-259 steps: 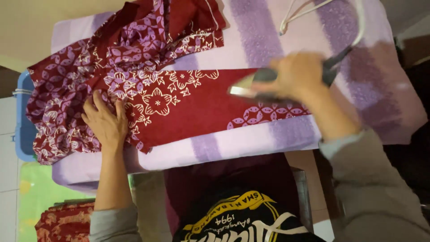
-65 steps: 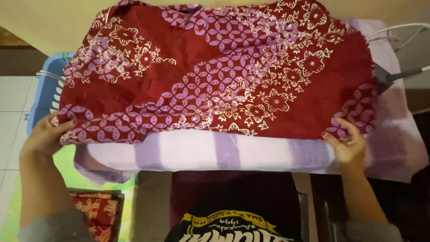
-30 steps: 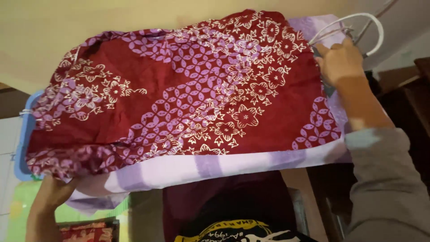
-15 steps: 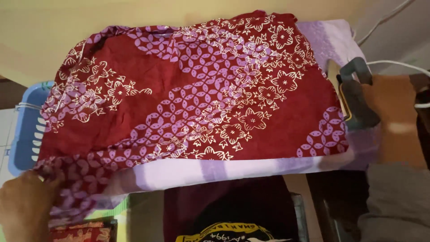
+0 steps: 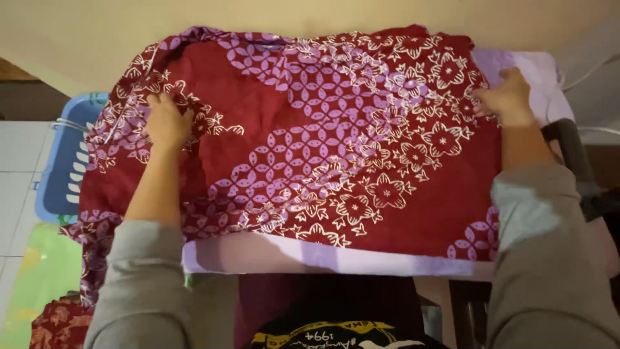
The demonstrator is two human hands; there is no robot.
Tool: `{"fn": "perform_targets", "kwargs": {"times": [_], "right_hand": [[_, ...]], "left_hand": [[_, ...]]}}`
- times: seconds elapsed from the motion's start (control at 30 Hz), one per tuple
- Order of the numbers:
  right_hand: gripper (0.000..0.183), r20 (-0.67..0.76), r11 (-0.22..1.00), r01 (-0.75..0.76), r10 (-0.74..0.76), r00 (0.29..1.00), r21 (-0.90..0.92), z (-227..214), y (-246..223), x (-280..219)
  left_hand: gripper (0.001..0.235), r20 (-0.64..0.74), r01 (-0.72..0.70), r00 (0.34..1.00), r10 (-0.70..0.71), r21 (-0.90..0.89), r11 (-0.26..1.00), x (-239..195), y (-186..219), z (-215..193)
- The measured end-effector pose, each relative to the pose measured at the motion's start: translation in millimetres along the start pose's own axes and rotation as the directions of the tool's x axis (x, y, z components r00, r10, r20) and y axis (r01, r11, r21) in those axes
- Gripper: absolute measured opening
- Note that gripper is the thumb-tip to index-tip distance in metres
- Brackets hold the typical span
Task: The person is ironing a red patterned piece of clothing on a cloth-covered table.
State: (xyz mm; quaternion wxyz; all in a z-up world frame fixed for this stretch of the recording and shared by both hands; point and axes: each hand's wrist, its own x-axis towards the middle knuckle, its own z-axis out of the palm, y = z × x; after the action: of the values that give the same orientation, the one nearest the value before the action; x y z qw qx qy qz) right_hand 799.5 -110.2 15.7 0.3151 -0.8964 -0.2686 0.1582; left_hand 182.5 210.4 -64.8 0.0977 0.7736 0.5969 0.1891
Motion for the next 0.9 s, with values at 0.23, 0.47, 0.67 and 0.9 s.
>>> {"fn": "perform_targets", "kwargs": {"times": [0.23, 0.47, 0.67, 0.9], "right_hand": [[0.055, -0.199, 0.949, 0.044, 0.021, 0.98, 0.314, 69.3, 110.0, 142.6], [0.057, -0.252, 0.834, 0.136, 0.004, 0.968, 0.534, 48.1, 74.8, 75.4], [0.042, -0.221, 0.819, 0.564, -0.573, 0.789, -0.109, 42.4, 27.7, 14.2], [0.044, 0.235, 0.737, 0.522, -0.466, 0.853, -0.43, 36.3, 15.6, -2.0]], "left_hand": [[0.017, -0.181, -0.049, 0.981, 0.069, 0.11, 0.993, 43.1, -16.9, 8.3], [0.016, -0.437, -0.066, 0.885, 0.161, 0.226, 0.972, 40.1, -11.6, 19.6], [0.024, -0.009, -0.566, 0.821, 0.571, -0.155, 0.81, -20.8, 78.1, -38.4], [0.051, 0.623, -0.42, 0.639, 0.452, -0.21, 0.883, -8.8, 75.9, -28.3]]}}
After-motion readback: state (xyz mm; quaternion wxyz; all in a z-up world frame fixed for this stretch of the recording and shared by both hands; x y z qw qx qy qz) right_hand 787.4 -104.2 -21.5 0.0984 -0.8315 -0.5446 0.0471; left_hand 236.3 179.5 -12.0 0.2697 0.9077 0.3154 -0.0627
